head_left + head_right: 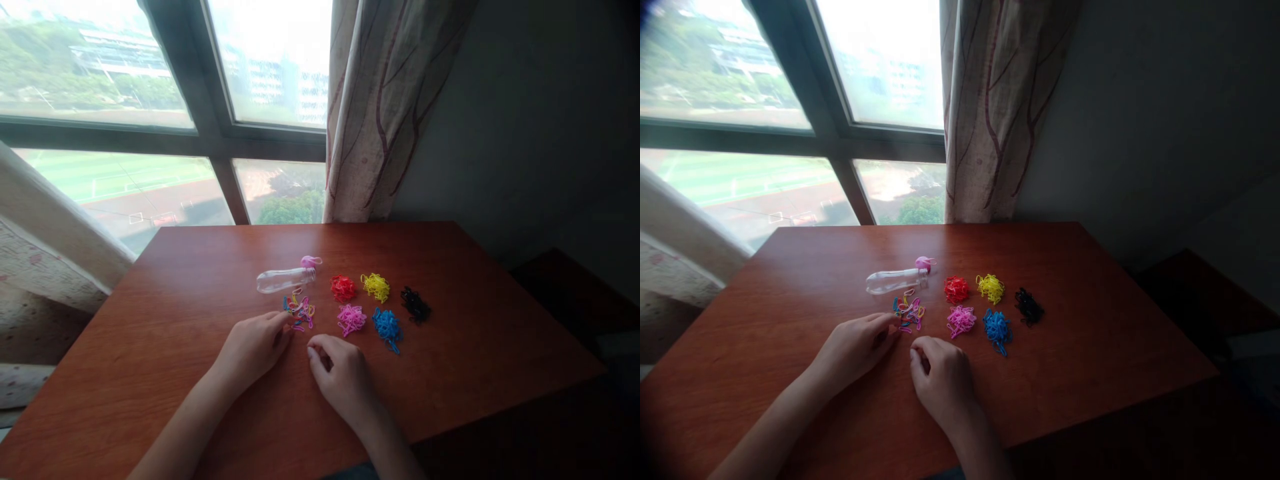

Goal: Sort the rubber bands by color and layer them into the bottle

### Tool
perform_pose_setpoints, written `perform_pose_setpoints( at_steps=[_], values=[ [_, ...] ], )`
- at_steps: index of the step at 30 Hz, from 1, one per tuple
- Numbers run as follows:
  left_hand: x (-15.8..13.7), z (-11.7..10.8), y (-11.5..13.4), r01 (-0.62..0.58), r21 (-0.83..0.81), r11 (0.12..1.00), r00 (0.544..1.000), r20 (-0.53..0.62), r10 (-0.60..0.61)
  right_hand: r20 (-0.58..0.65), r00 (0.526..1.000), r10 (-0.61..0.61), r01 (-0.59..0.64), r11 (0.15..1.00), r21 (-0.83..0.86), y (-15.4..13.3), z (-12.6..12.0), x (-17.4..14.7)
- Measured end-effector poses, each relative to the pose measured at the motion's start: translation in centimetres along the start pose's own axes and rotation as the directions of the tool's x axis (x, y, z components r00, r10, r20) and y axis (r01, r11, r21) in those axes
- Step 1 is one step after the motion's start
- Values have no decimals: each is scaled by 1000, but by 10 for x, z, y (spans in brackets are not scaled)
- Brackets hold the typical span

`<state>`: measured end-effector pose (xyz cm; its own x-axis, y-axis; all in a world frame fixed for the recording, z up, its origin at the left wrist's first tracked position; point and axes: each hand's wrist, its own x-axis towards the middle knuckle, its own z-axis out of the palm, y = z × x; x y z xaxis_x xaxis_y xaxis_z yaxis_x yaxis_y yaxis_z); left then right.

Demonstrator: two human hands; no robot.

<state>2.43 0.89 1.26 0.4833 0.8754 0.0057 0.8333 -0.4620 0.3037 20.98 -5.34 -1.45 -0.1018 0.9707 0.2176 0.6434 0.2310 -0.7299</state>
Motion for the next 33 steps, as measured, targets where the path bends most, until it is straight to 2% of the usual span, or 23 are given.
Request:
perform_pose_setpoints(
  at_steps=[33],
  values=[
    [3,4,-2,-25,-19,1000,999,44,26,15,1000,4,-4,1000,8,1,1,-1]
  ],
)
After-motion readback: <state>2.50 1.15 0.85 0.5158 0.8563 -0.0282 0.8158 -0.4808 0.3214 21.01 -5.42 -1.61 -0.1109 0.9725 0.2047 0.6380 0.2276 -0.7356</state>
